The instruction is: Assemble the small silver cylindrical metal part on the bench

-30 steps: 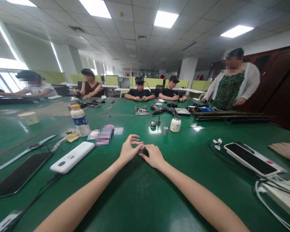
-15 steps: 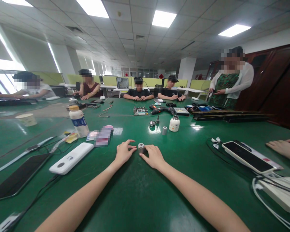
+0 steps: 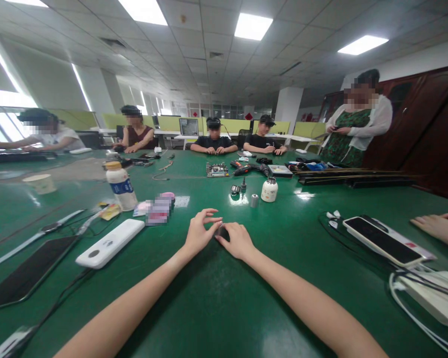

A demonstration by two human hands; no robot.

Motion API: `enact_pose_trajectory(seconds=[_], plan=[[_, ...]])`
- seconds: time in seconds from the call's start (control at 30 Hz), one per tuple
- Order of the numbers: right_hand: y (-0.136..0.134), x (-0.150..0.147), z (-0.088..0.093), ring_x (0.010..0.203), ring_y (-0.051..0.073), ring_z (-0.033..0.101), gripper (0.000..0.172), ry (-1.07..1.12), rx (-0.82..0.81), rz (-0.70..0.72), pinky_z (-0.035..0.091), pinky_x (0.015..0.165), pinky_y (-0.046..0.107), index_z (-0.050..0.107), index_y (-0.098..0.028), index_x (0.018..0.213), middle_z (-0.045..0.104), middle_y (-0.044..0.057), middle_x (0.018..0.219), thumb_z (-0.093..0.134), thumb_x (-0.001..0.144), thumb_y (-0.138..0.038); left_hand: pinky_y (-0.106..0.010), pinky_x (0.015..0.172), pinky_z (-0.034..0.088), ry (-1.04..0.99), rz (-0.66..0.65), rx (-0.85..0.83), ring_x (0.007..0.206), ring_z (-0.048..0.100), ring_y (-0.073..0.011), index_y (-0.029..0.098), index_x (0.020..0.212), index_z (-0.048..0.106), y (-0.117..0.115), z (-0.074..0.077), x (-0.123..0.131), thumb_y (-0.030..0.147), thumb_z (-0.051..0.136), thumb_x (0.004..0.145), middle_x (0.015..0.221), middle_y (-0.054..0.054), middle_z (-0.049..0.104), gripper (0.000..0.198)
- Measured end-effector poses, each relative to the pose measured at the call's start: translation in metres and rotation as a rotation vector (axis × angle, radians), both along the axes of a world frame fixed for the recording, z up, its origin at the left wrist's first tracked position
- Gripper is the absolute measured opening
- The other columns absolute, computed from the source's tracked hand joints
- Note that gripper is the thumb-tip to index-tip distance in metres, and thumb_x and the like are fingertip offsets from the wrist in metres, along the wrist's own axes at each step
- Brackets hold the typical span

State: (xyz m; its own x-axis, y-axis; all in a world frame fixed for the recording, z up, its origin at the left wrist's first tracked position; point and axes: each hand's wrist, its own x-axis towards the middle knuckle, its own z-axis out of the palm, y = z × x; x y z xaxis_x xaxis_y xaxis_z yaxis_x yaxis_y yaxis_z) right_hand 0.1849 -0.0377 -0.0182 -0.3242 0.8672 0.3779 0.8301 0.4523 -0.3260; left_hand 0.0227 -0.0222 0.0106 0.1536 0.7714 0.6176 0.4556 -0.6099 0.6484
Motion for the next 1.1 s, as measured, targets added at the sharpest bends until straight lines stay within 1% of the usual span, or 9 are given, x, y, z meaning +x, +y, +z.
enact_pose_trajectory(seconds=[0.2,0.43,0.6,0.67,0.77,0.87,0.93,1.03,1.1], plan=[[-0.001,0.000,0.001,0.109,0.027,0.059,0.031,-0.005,0.008,0.002,0.042,0.092,0.039,0.064,-0.015,0.112,0.069,0.011,0.114,0.059,0.093,-0.040,-0.043,0.091,0.050,-0.085,0.051,0.017,0.096,0.072,-0.0252,0.023,0.103,0.058,-0.001,0.000,0.004,0.031,0.068,0.081,0.087,-0.004,0.078,0.026],[-0.002,0.000,0.002,0.108,0.026,0.059,0.031,-0.004,0.003,-0.007,0.041,0.092,0.039,0.064,-0.015,0.112,0.069,0.011,0.114,0.059,0.094,-0.040,-0.043,0.090,0.050,-0.051,0.090,0.019,0.089,0.072,-0.0244,0.023,0.102,0.057,-0.001,-0.001,0.004,0.032,0.070,0.079,0.082,-0.002,0.077,0.028],[0.000,0.000,0.000,0.107,0.026,0.058,0.032,-0.003,0.008,-0.001,0.041,0.091,0.039,0.063,-0.016,0.113,0.069,0.011,0.114,0.058,0.094,-0.040,-0.037,0.080,0.052,-0.161,0.261,0.050,0.068,0.069,-0.0199,0.023,0.088,0.053,0.000,-0.001,0.001,0.044,0.066,0.082,0.069,0.001,0.069,0.025],[0.000,0.001,-0.001,0.107,0.026,0.058,0.032,-0.005,0.012,0.000,0.041,0.091,0.039,0.063,-0.016,0.113,0.069,0.011,0.113,0.058,0.094,-0.041,-0.038,0.082,0.052,-0.183,0.265,0.060,0.075,0.070,-0.0205,0.022,0.090,0.052,0.000,-0.003,0.001,0.043,0.065,0.083,0.076,-0.001,0.070,0.025],[0.001,0.001,-0.001,0.107,0.027,0.058,0.032,-0.015,0.010,0.002,0.042,0.091,0.039,0.064,-0.015,0.112,0.069,0.012,0.114,0.058,0.094,-0.041,-0.043,0.094,0.048,-0.131,0.160,0.044,0.095,0.070,-0.0237,0.022,0.101,0.054,-0.001,-0.007,0.003,0.038,0.065,0.084,0.092,-0.005,0.074,0.025],[0.001,0.001,-0.001,0.108,0.027,0.058,0.033,-0.020,0.011,0.003,0.042,0.091,0.039,0.063,-0.015,0.113,0.068,0.012,0.115,0.058,0.094,-0.042,-0.041,0.093,0.050,-0.100,0.074,0.016,0.099,0.069,-0.0230,0.022,0.102,0.058,-0.001,-0.010,0.008,0.034,0.064,0.084,0.104,-0.007,0.073,0.022],[0.000,0.001,-0.001,0.108,0.027,0.058,0.034,-0.017,0.012,0.000,0.042,0.092,0.039,0.063,-0.015,0.113,0.068,0.012,0.116,0.058,0.094,-0.041,-0.038,0.089,0.052,-0.123,0.087,0.012,0.095,0.070,-0.0219,0.022,0.097,0.060,0.000,-0.010,0.010,0.035,0.064,0.083,0.106,-0.007,0.072,0.019],[0.000,0.000,0.000,0.108,0.027,0.059,0.033,-0.012,0.011,-0.013,0.042,0.092,0.039,0.063,-0.015,0.112,0.069,0.011,0.115,0.059,0.093,-0.041,-0.038,0.090,0.051,-0.170,0.176,0.036,0.091,0.071,-0.0214,0.023,0.091,0.061,0.001,-0.007,0.007,0.040,0.065,0.082,0.104,-0.007,0.072,0.020],[-0.001,0.000,0.000,0.107,0.027,0.059,0.033,-0.012,0.013,-0.012,0.042,0.092,0.039,0.063,-0.015,0.113,0.069,0.011,0.115,0.059,0.093,-0.041,-0.038,0.091,0.051,-0.184,0.226,0.037,0.094,0.071,-0.0222,0.023,0.093,0.061,0.002,-0.006,-0.001,0.043,0.065,0.083,0.103,-0.007,0.073,0.022]])
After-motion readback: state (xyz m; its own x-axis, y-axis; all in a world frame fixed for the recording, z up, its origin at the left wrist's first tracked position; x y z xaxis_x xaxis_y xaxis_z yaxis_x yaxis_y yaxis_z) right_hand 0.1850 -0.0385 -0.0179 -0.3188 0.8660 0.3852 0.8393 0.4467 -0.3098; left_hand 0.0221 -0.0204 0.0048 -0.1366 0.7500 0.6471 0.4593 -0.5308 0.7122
